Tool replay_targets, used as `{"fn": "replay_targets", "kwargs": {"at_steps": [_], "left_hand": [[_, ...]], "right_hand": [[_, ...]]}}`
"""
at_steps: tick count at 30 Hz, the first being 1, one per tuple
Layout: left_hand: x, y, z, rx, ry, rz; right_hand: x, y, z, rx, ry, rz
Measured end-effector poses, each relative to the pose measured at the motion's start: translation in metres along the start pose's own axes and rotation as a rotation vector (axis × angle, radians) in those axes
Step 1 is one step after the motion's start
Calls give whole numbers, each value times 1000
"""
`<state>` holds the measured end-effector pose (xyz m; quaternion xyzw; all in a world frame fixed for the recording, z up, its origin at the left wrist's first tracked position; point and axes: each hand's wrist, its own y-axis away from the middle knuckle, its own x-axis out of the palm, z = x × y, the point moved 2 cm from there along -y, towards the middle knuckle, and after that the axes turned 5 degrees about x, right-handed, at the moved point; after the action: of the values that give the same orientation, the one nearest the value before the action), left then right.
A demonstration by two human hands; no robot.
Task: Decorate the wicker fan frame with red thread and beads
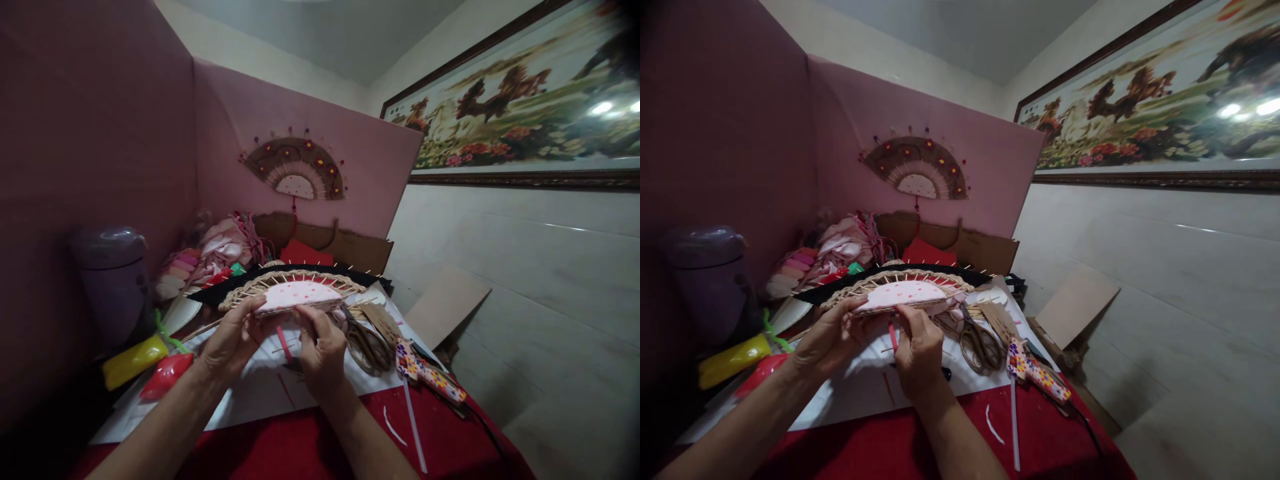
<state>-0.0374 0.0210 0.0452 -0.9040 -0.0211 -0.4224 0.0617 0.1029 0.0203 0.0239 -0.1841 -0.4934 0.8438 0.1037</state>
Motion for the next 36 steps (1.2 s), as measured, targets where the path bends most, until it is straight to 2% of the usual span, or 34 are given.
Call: {"fn": "replay_targets", "kwargs": {"at_steps": [10, 16, 26, 32, 36], "left_hand": [[5, 4, -1, -15, 3, -11], [5, 4, 0, -27, 14, 5], [7, 6, 0, -28, 5, 7], [6, 6, 1, -40, 8, 13], [6, 6, 0, -36, 16, -1]], "right_hand": [[-5, 3, -1, -105, 59, -30], [-10, 6, -5, -195, 104, 49], [-11, 7, 0, -230, 147, -8], [-10, 7, 3, -175, 150, -41], [-11, 7, 5, -90, 149, -125]]}}
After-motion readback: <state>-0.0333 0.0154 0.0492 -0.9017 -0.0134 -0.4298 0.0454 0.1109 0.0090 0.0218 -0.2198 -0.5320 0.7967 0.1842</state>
